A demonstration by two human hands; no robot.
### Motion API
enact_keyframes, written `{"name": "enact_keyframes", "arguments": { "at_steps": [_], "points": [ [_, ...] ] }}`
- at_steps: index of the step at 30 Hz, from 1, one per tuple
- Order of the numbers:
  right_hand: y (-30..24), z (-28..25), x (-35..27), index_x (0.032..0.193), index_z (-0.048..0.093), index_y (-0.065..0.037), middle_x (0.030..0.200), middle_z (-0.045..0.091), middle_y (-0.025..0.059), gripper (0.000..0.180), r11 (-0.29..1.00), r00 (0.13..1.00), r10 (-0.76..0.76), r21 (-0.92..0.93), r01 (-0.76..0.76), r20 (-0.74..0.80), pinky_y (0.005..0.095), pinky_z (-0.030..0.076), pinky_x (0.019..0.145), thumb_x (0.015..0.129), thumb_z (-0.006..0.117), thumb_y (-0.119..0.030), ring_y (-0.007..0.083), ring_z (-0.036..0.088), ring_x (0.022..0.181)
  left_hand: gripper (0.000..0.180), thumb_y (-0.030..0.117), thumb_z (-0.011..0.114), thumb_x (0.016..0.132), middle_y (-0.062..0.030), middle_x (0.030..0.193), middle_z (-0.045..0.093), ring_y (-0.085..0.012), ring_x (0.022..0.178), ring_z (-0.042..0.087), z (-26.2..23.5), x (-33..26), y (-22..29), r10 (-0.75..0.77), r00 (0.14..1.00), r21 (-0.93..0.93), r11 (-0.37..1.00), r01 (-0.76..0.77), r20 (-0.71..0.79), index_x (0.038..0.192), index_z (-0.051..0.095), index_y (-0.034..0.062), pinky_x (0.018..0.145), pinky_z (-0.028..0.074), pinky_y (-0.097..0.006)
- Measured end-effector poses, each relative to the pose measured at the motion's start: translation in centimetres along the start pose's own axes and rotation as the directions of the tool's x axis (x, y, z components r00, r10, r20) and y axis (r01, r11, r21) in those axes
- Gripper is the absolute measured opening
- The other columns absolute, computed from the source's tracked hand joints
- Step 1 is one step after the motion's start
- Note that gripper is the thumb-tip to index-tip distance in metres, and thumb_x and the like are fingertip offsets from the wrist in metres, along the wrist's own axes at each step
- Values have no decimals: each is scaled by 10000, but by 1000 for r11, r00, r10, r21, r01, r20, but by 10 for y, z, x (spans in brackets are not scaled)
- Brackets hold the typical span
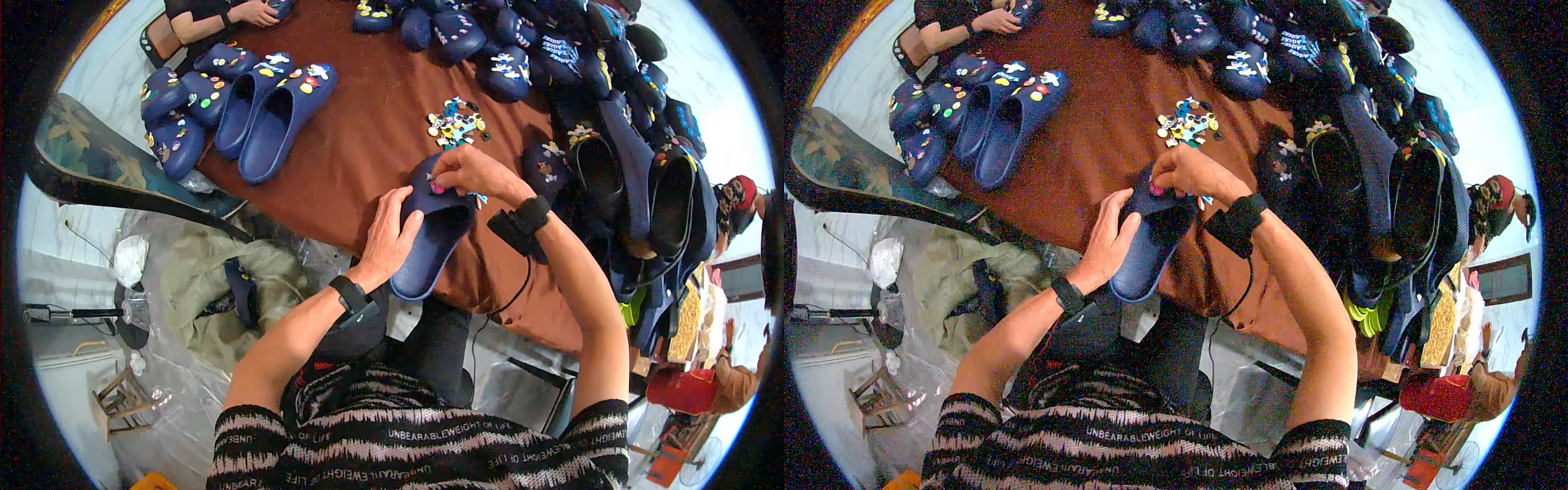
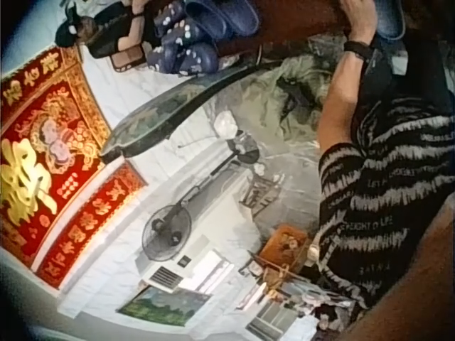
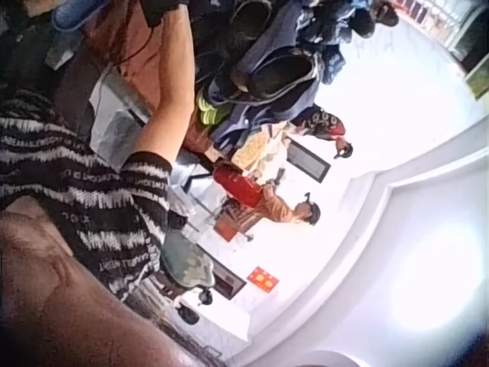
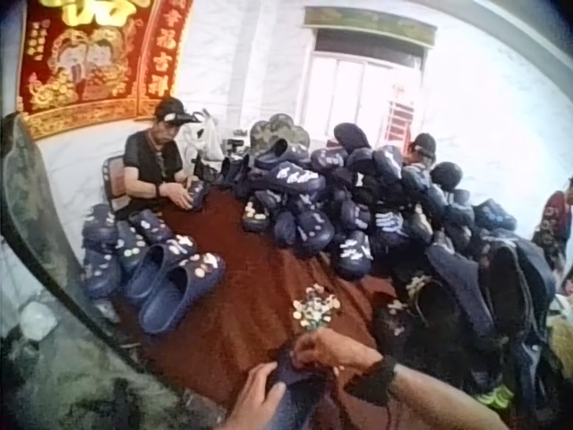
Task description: Applying decorative charms to the holes of clogs/shoes.
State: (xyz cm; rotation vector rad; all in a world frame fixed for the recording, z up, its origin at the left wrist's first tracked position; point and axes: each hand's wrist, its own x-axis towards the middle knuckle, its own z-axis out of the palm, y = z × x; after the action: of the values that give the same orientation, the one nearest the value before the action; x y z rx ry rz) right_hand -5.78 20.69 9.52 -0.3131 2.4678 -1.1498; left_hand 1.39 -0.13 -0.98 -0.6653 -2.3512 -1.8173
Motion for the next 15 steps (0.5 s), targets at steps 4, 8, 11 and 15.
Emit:
{"name": "enact_keyframes", "arguments": {
  "at_steps": [4, 8, 11, 15],
  "points": [
    [-8, 1, 11, 902, 722, -2, 728, 692, 71, 187, 978, 991, 3, -207, 24, 133, 336, 499, 545, 818, 739, -169, 168, 614, 580, 480, 302, 498, 1031, -215, 1408, 447, -364, 1350, 427, -5, -2, 2, -35, 998, 66, 997, 32, 43, 1407, 423, 11, 1145, 331, -425],
    [-1, -2, 27, 916, 729, 3, 740, 704, 125, 277, 931, 973, 10, -357, 75, 230, 367, 516, 554, 763, 784, -222, 215, 668, 613, 484, 314, 498, 1031, -222, 1422, 438, -375, 1367, 412, -3, -1, 3, -25, 999, 78, 997, 21, 46, 1406, 424, 16, 1148, 326, -434],
    [-6, 2, 36, 921, 734, 0, 789, 715, 165, 316, 862, 970, 0, -492, 123, 242, 394, 544, 581, 737, 791, -250, 270, 704, 655, 484, 304, 511, 1025, -226, 1417, 440, -381, 1371, 406, -3, -2, 1, -28, 999, 85, 996, 25, 37, 1405, 424, 17, 1149, 326, -437],
    [-2, 9, 29, 899, 723, -12, 812, 721, 170, 280, 712, 944, -238, -619, 330, 230, 414, 564, 598, 753, 765, -246, 319, 714, 689, 479, 286, 528, 1016, -229, 1410, 444, -391, 1371, 402, -2, 1, 1, -22, 999, 95, 995, 17, 45, 1404, 426, 24, 1150, 326, -441]
  ]
}}
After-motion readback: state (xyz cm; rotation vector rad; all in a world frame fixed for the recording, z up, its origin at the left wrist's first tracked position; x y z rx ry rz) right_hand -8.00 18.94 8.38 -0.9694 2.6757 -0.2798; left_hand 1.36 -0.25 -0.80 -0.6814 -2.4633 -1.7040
